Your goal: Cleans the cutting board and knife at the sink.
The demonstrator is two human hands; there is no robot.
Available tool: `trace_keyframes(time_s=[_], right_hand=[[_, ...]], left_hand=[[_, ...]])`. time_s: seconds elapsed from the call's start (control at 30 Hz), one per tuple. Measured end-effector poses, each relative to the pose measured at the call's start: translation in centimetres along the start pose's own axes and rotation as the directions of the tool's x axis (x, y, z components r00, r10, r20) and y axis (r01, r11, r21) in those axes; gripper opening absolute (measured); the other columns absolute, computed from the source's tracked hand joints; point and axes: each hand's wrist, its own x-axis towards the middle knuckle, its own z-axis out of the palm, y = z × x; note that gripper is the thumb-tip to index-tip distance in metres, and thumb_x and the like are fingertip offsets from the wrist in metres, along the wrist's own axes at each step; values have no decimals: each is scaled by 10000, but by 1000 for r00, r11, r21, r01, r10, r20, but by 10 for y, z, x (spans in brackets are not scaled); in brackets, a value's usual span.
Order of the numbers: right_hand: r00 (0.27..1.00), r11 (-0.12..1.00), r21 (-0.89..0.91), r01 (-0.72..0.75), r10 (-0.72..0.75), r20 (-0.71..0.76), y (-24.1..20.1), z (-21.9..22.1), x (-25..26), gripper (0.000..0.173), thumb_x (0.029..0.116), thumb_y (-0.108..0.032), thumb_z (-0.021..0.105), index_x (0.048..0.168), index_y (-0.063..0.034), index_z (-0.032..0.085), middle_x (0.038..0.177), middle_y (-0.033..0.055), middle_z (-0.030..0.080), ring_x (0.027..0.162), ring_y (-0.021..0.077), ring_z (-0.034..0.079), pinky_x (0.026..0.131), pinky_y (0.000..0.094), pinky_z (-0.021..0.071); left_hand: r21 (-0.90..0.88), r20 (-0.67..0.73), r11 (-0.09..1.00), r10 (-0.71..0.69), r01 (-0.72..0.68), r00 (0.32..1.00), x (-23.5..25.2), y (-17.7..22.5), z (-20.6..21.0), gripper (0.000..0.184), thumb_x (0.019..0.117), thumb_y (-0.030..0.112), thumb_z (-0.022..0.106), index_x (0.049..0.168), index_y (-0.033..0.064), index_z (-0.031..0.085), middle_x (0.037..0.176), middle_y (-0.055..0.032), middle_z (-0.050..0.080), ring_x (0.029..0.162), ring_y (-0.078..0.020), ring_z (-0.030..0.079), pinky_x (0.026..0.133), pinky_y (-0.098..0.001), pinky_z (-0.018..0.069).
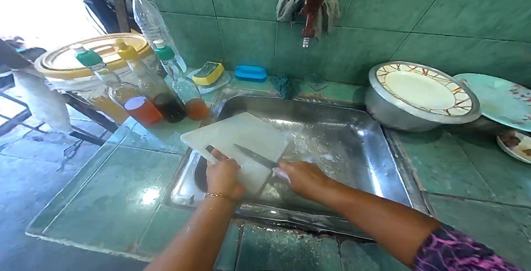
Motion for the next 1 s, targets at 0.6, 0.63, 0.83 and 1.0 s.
trace_keyframes(time_s=[0.6,0.63,0.83,1.0], right_hand=[[952,955,42,-294,297,-69,35,0,50,350,1084,-273,475,1272,-27,640,1201,244,682,1131,433,661,925,637,515],[973,974,29,-226,228,-49,16,-2,40,353,1085,-277,469,1274,-28,633,1185,249,682,1120,436,662,921,638,517],[996,996,13,-93,93,-5,-4,7,26,410,1109,-341,390,1308,-46,592,1156,256,684,1106,452,668,901,648,520],[961,960,86,-266,271,-53,19,2,52,358,1080,-268,467,1286,-28,634,1218,253,674,1142,438,655,935,643,514]], left_hand=[[-68,42,997,-34,37,999,13,-11,-19,832,769,-263,476,1512,87,342,1217,-193,587,923,-267,657,685,-448,577],[-61,40,997,-34,36,999,14,-9,-18,830,767,-263,479,1508,89,353,1220,-190,594,922,-263,658,685,-445,577],[-51,51,998,-37,40,998,17,-6,-20,809,753,-266,493,1481,74,396,1219,-206,606,925,-287,669,680,-468,581],[-76,92,997,-19,26,996,16,-7,-24,787,768,-263,478,1476,67,383,1160,-196,626,875,-261,682,652,-437,591]])
